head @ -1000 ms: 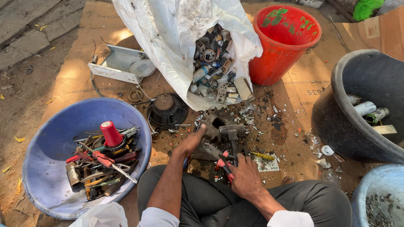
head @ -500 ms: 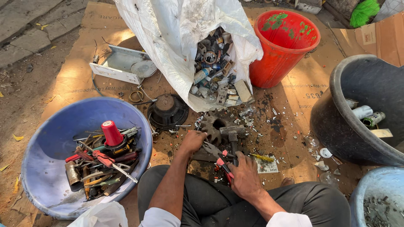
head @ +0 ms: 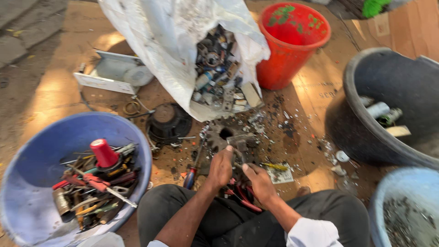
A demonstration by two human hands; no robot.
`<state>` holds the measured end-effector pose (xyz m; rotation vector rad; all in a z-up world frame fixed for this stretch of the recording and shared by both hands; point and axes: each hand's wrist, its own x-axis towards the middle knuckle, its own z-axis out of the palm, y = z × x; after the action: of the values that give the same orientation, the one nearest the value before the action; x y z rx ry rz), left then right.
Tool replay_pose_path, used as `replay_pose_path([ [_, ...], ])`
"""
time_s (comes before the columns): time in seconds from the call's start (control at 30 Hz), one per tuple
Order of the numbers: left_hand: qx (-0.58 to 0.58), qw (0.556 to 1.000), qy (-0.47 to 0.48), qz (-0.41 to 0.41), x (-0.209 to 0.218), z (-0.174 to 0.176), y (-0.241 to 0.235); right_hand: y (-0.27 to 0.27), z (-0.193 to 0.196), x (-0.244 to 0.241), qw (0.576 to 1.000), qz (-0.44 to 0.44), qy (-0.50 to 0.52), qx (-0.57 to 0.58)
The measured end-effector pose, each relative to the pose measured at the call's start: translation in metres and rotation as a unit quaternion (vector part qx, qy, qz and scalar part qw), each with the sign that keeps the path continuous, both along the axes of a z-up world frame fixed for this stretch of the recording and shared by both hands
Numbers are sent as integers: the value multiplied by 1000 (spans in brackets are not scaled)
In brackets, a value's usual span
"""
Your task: The person sits on the ground and uses a hammer and pliers to dismantle a cylindrical electronic component. They repeatedly strike the object with the hammer and use pliers to pull apart sections, separating the internal parts.
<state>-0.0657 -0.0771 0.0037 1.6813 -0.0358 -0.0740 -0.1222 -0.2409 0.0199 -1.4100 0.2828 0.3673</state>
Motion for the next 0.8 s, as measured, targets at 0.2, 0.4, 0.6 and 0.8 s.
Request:
replay_pose_path([
  [0.2, -16, 1000, 16, 0, -16, 27, -25, -8, -1, 1, 997, 61, -31, -41],
  [0.4, -9, 996, 78, 48, -24, 29, -27, -1, 26, 1, 917, 33, -259, -302],
  [0.6, 76, 988, 79, 107, -33, -1, -29, 6, 41, -6, 786, 42, -501, -359],
  [0.8, 62, 969, 207, 116, -28, -28, -24, 9, 34, -3, 832, 93, -391, -383],
])
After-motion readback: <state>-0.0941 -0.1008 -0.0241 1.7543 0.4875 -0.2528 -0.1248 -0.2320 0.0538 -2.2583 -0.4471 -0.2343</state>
